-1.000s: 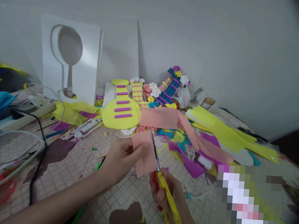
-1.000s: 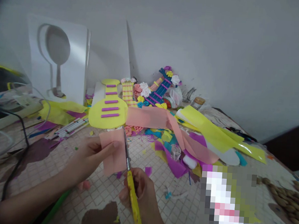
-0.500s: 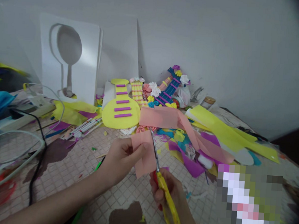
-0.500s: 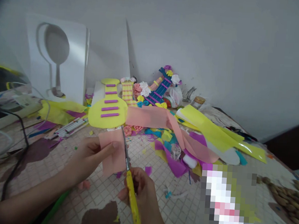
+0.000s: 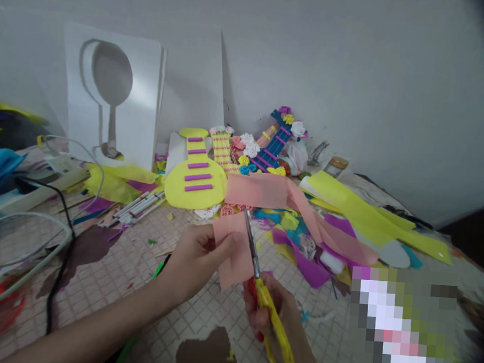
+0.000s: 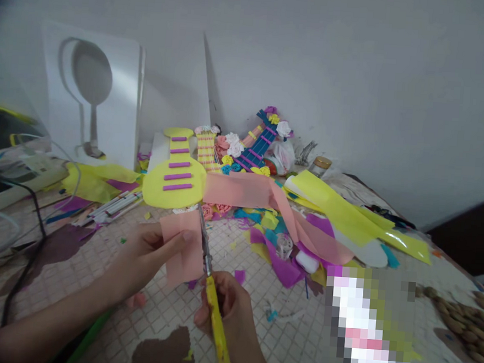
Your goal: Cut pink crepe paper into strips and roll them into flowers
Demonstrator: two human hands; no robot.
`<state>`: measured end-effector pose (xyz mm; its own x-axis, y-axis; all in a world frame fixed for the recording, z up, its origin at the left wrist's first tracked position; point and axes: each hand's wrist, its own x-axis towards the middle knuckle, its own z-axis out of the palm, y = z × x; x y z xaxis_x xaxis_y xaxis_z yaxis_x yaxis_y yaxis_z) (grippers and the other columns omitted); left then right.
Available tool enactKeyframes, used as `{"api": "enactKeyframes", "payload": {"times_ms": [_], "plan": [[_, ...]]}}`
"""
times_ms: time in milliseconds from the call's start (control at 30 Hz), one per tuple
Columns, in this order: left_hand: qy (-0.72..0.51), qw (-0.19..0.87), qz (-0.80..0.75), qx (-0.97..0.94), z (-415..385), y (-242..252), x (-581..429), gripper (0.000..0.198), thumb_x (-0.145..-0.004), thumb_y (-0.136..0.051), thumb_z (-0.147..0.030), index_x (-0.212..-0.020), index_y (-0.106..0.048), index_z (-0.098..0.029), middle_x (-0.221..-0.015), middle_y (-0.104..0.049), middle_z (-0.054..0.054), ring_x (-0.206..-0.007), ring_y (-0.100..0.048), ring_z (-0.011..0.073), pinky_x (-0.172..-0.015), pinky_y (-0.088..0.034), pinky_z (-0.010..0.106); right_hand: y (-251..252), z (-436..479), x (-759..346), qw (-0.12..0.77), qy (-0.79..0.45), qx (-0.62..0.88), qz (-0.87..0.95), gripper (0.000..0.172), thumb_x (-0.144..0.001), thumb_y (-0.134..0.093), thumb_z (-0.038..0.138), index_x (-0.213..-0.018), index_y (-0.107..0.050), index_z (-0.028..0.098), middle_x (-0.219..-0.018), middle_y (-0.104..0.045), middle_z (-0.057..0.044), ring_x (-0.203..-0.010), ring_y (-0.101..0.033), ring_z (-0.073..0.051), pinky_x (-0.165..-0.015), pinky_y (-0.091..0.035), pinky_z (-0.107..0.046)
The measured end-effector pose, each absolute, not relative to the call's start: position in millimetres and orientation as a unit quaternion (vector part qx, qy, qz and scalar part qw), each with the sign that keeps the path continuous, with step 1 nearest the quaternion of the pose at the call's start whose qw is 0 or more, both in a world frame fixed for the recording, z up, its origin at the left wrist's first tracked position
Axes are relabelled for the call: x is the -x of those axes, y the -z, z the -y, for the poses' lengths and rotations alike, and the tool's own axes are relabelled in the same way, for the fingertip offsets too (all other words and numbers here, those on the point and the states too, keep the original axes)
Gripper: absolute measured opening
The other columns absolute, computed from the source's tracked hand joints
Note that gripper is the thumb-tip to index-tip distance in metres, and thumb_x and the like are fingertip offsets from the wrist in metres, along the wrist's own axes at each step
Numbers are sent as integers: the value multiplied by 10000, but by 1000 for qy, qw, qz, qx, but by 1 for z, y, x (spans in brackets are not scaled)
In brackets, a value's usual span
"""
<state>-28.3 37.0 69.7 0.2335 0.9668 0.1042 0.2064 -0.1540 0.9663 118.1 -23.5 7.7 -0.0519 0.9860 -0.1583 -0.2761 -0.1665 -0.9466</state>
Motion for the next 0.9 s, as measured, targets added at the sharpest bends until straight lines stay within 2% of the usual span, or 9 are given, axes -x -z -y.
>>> {"api": "enactKeyframes", "payload": {"times_ms": [100,233,367,467,567,667,733,833,900], "plan": [[-407,466,-471,-629,-40,-69,28,300,-765,-499,-376,-586,-550,-141,-564,-540,-1,-530,-476,110,-478,-369,209,-8,16,-129,514,-593,462,414,538,-506,-679,670,-662,-535,176,-556,-476,47,-372,-352,-39,-344,-268,-177],[-403,481,-479,-614,-45,-68,29,285,-760,-506,-383,-633,-596,-144,-589,-587,5,-554,-514,127,-503,-398,226,-10,-6,-160,430,-432,622,491,350,-591,-681,486,-743,-575,189,-610,-585,0,-531,-549,-151,-494,-431,-260],[-397,499,-478,-605,-50,-61,30,287,-753,-529,-392,-677,-626,-133,-649,-629,20,-603,-545,139,-556,-423,241,-4,-23,-186,173,-163,762,602,347,-683,-604,338,-971,-613,145,-846,-686,-118,-783,-629,-279,-658,-449,-352],[-386,525,-469,-596,-53,-57,29,295,-761,-541,-396,-732,-641,-120,-720,-660,45,-661,-577,156,-606,-440,256,3,-25,-193,68,-90,777,619,375,-715,-582,316,-1019,-600,98,-909,-680,-173,-847,-630,-306,-662,-442,-348],[-377,551,-439,-601,-52,-58,27,312,-788,-517,-399,-750,-640,-116,-750,-667,59,-675,-582,154,-619,-437,252,4,-22,-195,61,-80,768,633,382,-708,-612,325,-1029,-608,117,-930,-680,-157,-868,-630,-293,-658,-435,-322],[-363,515,-462,-624,-46,-62,26,329,-780,-520,-404,-622,-595,-124,-591,-582,8,-553,-502,113,-523,-369,216,1,-19,-200,72,-65,742,663,249,-759,-570,375,-829,-675,160,-784,-695,-122,-760,-645,-268,-590,-406,-298],[-335,500,-484,-635,-40,-64,26,358,-761,-535,-423,-548,-543,-135,-503,-486,-28,-480,-426,91,-463,-306,207,-3,-18,-203,85,-55,733,673,296,-797,-518,401,-707,-682,172,-688,-685,-112,-679,-642,-258,-533,-372,-290],[-291,509,-494,-642,-32,-61,30,397,-756,-526,-461,-501,-490,-160,-429,-386,-55,-409,-355,82,-431,-275,221,-7,-19,-205,125,-50,729,671,284,-815,-500,382,-715,-691,198,-674,-685,-84,-642,-633,-245,-498,-348,-282],[-281,515,-491,-644,-29,-54,34,417,-770,-505,-470,-478,-453,-177,-390,-344,-67,-380,-329,80,-454,-315,236,-8,-20,-202,154,-46,727,668,263,-828,-487,360,-750,-691,213,-691,-686,-64,-634,-626,-231,-505,-369,-287]]}}
